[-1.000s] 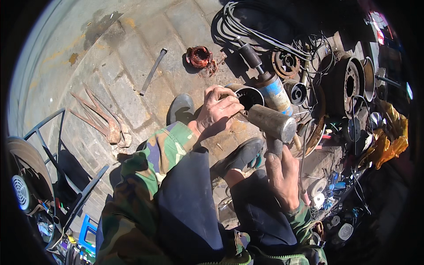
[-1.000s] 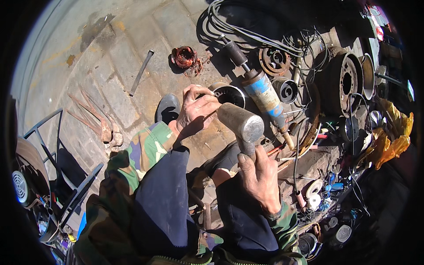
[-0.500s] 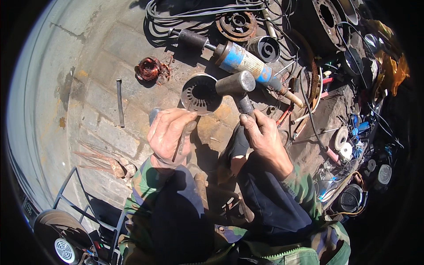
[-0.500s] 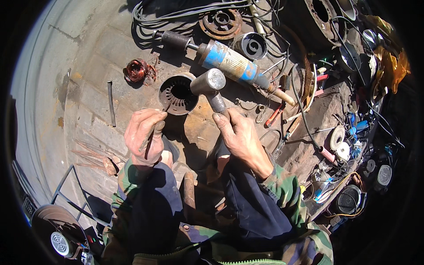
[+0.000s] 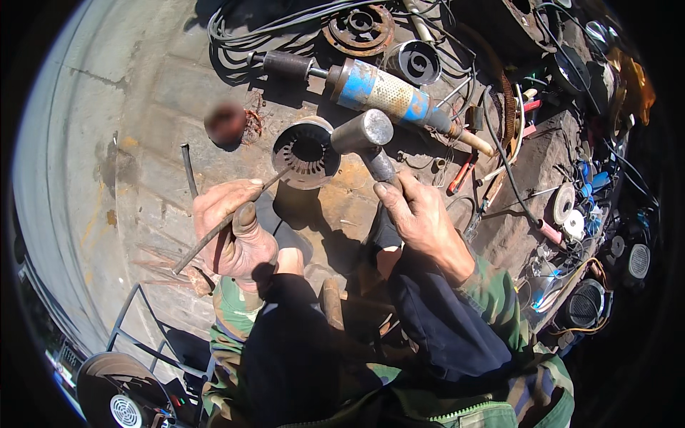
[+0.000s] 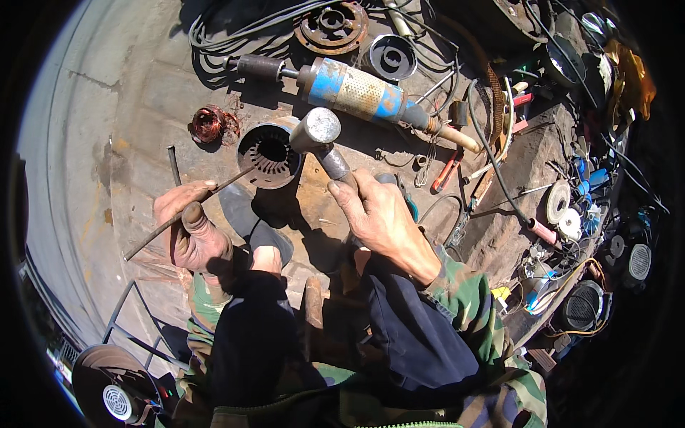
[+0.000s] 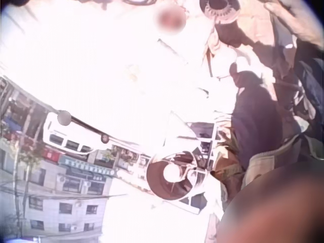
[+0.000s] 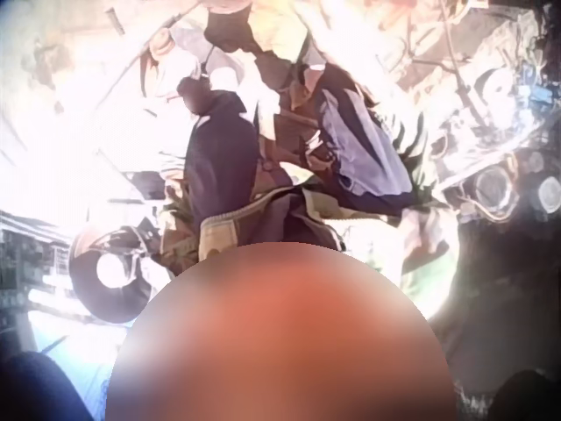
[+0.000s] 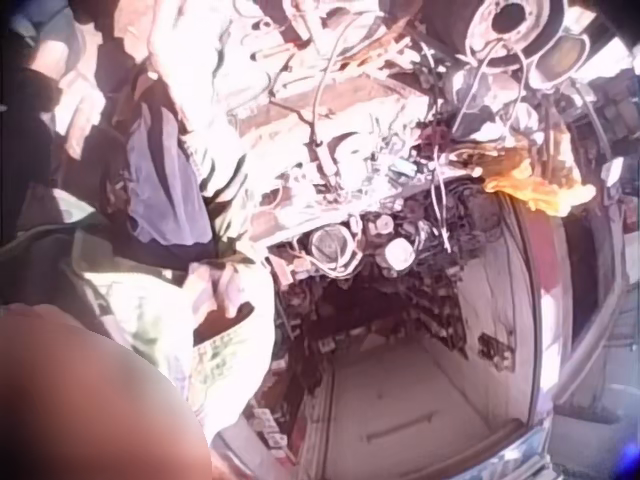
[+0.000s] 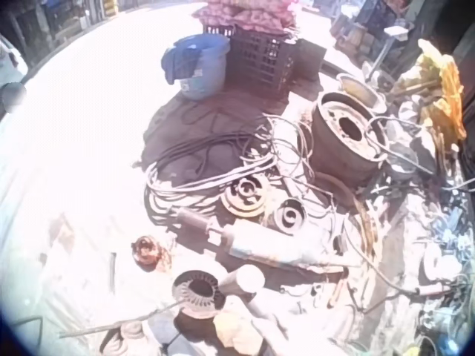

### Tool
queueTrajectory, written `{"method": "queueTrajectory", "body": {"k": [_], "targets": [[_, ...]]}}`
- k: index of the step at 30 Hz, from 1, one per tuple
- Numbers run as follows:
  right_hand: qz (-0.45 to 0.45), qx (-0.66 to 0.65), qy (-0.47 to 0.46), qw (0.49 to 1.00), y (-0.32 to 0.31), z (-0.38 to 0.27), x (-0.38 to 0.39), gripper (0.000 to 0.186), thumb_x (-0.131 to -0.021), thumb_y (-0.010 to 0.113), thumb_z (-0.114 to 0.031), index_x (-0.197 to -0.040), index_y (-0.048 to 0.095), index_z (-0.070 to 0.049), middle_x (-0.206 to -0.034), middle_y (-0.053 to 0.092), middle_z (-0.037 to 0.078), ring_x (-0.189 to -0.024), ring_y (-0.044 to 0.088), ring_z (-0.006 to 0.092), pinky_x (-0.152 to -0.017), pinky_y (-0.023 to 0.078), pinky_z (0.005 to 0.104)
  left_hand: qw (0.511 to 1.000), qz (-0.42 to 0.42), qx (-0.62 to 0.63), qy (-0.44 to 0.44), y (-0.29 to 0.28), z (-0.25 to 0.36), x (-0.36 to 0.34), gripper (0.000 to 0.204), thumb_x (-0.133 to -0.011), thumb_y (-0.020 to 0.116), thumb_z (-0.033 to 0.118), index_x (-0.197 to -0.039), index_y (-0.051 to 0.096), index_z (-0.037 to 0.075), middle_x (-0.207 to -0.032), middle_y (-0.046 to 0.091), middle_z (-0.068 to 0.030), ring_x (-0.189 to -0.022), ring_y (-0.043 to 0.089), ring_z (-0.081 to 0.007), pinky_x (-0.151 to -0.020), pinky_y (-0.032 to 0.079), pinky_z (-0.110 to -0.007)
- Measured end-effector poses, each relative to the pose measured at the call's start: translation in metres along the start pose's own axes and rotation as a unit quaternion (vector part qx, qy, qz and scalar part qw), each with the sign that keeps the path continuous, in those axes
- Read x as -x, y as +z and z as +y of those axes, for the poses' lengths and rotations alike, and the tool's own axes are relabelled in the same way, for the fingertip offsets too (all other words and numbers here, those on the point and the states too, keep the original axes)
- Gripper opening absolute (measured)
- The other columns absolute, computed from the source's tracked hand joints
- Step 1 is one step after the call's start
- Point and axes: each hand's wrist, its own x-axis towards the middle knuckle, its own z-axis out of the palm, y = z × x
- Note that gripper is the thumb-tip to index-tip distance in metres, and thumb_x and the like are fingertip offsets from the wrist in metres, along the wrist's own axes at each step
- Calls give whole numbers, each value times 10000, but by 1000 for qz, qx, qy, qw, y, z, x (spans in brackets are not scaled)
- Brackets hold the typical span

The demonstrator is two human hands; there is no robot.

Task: The person uses a hammer and a metal rod to repeatedly strike the interior of a cylindrical motor component, likely to dislodge or reshape internal parts. The person rotates the component periodically and continues hammering throughout the clip.

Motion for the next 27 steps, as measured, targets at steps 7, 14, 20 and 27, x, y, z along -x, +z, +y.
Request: {"method": "queueTrajectory", "body": {"k": [7, 14, 20, 27], "targets": [[-6, -22, 21, 1000, 0, -1, 0, 403, -1123, 694, -361, -994, 657, 19, -677, 576, 203, -593, 573, 346, -605, 482, 469, 999, -32, -4, -16, 1, -11, 18, 168, -1093, 750, 151, -1088, 732, -16, -1021, 743, -155, -897, 753, -266, -776, 600, -357], [7, -10, -7, 1000, 3, 0, -2, 444, -1126, 692, -372, -954, 626, 32, -679, 570, 211, -590, 551, 354, -602, 465, 476, 999, -52, 2, -15, 2, -21, 20, 144, -1086, 758, 141, -1103, 740, -1, -1020, 751, -151, -900, 747, -266, -784, 594, -355], [1, 2, 18, 1000, 1, 0, -1, 450, -1125, 691, -370, -940, 619, 34, -691, 585, 221, -602, 579, 367, -606, 464, 480, 999, -51, -12, -14, 1, -22, 18, 142, -1082, 764, 144, -1097, 742, 5, -995, 754, -146, -892, 745, -272, -771, 589, -365], [14, 1, -7, 1000, 2, 1, -2, 462, -1127, 685, -388, -941, 618, 30, -698, 585, 215, -608, 580, 339, -612, 462, 479, 993, -107, -11, 42, 4, -27, 21, 208, -909, 831, 23, -1105, 768, 55, -1000, 744, -101, -845, 728, -303, -737, 587, -403]]}}
